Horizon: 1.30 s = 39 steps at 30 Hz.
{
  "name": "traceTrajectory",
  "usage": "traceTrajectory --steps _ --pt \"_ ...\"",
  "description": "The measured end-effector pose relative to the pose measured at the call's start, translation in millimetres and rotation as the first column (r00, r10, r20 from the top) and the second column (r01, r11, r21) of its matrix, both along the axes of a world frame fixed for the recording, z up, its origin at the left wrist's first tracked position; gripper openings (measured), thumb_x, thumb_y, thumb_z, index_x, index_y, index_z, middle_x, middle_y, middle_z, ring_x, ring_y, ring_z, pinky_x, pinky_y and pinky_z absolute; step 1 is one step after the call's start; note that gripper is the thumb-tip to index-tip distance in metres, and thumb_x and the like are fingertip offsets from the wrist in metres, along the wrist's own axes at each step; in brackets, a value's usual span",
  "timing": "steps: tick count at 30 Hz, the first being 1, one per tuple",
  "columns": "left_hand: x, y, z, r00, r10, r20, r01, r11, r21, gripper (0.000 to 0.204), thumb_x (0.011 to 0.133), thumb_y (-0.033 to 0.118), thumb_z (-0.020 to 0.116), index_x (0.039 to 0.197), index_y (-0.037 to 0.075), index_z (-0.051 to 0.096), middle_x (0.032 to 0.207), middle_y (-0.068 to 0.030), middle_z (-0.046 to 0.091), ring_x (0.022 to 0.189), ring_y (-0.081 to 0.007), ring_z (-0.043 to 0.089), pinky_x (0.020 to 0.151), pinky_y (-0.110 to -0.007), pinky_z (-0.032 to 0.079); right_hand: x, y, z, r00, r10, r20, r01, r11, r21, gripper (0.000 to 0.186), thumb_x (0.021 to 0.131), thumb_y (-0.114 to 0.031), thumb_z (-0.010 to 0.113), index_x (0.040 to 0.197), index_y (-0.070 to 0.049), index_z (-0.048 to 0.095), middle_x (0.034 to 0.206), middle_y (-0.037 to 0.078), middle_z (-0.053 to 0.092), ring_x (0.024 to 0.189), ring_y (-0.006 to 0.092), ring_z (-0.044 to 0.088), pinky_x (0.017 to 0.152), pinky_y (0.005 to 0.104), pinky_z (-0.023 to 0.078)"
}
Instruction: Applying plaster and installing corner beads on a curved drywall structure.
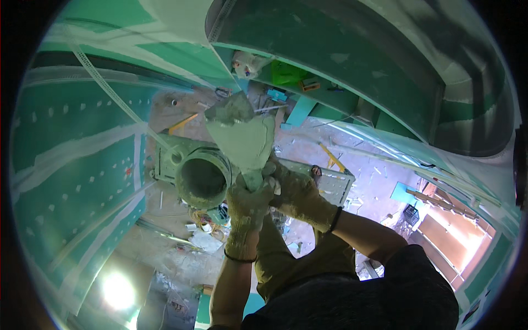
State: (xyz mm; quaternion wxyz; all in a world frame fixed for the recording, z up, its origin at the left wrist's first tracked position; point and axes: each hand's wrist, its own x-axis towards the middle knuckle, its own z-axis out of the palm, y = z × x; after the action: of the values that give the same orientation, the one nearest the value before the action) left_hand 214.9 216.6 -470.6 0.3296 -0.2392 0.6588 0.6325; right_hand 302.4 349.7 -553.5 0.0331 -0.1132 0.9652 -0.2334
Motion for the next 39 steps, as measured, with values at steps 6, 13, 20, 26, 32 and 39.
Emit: traceTrajectory --steps 6,13,20,26,32,39 --pt "-2 -1 -5 0.996 -0.007 -0.087 0.008 1.000 0.013 0.029 0.083 0.016 0.076 0.108 0.001 0.077 0.093 -0.0024 0.076 0.072 -0.0092 0.063 0.066 -0.029 0.053 -30 1 15 0.880 -0.250 0.404 0.420 0.807 -0.415 0.070 0.090 -0.036 0.078 0.150 -0.013 0.050 0.125 0.012 0.070 0.103 0.0287 0.073 0.086 0.0423 0.060" --pt "24 -12 -17 0.994 -0.057 -0.091 0.057 0.998 0.001 0.032 0.083 0.013 0.080 0.109 -0.001 0.070 0.106 -0.0087 0.076 0.075 -0.0125 0.064 0.071 -0.030 0.055 -19 20 4 0.758 -0.101 0.644 0.649 0.202 -0.733 0.053 0.091 -0.017 0.073 0.141 -0.007 0.061 0.137 0.017 0.065 0.130 0.0302 0.061 0.104 0.0355 0.053" --pt "50 -28 -7 0.982 -0.108 -0.157 0.104 0.994 -0.033 0.050 0.085 0.002 0.075 0.134 -0.005 0.067 0.124 -0.0129 0.076 0.104 -0.0193 0.073 0.090 -0.031 0.058 58 155 5 0.888 -0.458 -0.036 0.455 0.868 0.201 0.033 0.088 -0.003 0.064 0.121 -0.008 0.067 0.120 0.013 0.068 0.111 0.0301 0.066 0.096 0.0396 0.056" --pt "78 -62 -7 0.971 -0.171 0.166 0.211 0.941 -0.265 0.037 0.091 0.003 0.072 0.128 0.004 0.076 0.123 -0.0065 0.078 0.102 -0.0115 0.072 0.085 -0.027 0.056 112 340 30 0.250 -0.968 0.000 0.948 0.245 -0.200 0.032 0.098 -0.031 0.059 0.112 -0.005 0.069 0.112 0.019 0.070 0.104 0.0362 0.067 0.091 0.0435 0.053" --pt "115 -47 -16 0.971 -0.225 -0.088 0.212 0.968 -0.135 0.038 0.091 0.006 0.073 0.128 0.003 0.075 0.122 -0.0069 0.078 0.096 -0.0146 0.073 0.078 -0.028 0.057 110 465 33 0.337 -0.901 -0.274 0.940 0.310 0.139 0.045 0.104 -0.046 0.055 0.111 -0.005 0.073 0.109 0.026 0.073 0.105 0.0476 0.068 0.087 0.0543 0.053" --pt "133 3 9 0.945 -0.252 0.207 0.299 0.924 -0.239 0.043 0.087 -0.003 0.072 0.130 -0.003 0.068 0.121 -0.0154 0.077 0.071 -0.0127 0.070 0.050 -0.027 0.051 66 526 1 0.205 -0.929 -0.309 0.938 0.096 0.333 0.040 0.103 -0.045 0.052 0.125 -0.016 0.069 0.135 0.020 0.064 0.124 0.0413 0.064 0.102 0.0507 0.054"
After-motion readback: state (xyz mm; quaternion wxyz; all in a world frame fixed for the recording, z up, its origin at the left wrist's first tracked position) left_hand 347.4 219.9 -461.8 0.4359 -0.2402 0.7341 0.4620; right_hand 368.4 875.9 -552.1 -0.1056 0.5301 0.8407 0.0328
